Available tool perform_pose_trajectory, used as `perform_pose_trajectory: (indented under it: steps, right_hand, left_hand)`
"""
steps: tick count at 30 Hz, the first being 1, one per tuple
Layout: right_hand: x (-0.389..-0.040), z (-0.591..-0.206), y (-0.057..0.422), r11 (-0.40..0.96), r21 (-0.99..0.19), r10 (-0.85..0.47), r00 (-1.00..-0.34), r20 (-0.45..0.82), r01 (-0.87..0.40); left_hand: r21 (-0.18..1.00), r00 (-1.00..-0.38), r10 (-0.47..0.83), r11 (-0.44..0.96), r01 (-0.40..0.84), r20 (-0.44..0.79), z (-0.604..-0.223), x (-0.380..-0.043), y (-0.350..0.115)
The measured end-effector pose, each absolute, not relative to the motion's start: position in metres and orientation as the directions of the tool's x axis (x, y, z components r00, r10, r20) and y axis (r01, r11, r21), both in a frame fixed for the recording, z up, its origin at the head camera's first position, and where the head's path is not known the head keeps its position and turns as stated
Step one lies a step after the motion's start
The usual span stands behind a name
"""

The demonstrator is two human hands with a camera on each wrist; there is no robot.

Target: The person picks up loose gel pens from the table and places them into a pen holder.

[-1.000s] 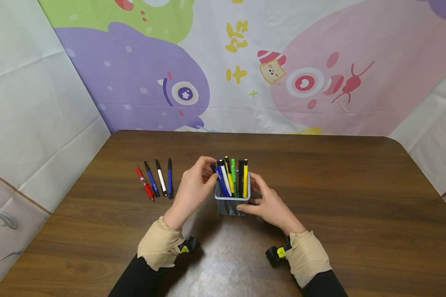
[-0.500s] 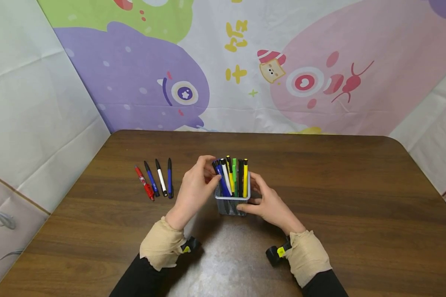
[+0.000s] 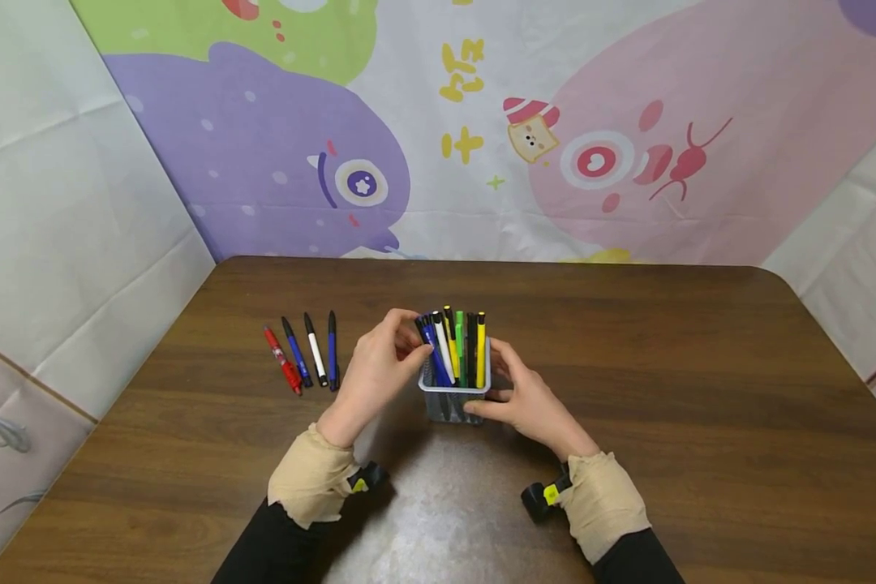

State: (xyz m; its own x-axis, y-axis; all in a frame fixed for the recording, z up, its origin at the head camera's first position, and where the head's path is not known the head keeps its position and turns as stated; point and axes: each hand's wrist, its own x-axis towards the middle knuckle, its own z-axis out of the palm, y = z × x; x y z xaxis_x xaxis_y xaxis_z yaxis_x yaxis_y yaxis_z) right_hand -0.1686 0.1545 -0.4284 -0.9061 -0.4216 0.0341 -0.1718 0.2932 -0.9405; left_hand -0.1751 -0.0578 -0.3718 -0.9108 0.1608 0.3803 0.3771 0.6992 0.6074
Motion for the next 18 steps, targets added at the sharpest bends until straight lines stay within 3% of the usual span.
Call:
perform_pose_trajectory:
  steps: [8,11,15,18]
  right_hand:
    - [-0.168,-0.427,0.154,0.289,-0.941,-0.427,-0.904,0.038,-0.176]
    - [-0.168,-0.427,0.154,0.288,-0.942,-0.428,-0.903,0.036,-0.174]
    - [-0.168,-0.426,0.153,0.288,-0.942,-0.427,-0.904,0.035,-0.173]
    - [-0.168,-0.426,0.154,0.294,-0.940,-0.425,-0.905,0.032,-0.171]
  left_hand:
    - [0.657,-0.934,0.195,0.668,0.349,0.298,-0.370,-0.179,-0.067]
    - [0.663,-0.944,0.149,0.680,0.315,0.295,-0.371,-0.183,-0.076]
    - [0.586,-0.948,0.018,0.783,0.211,0.318,-0.374,-0.190,-0.092]
    - [0.456,-0.942,-0.054,0.883,0.109,0.330,-0.379,-0.193,-0.105]
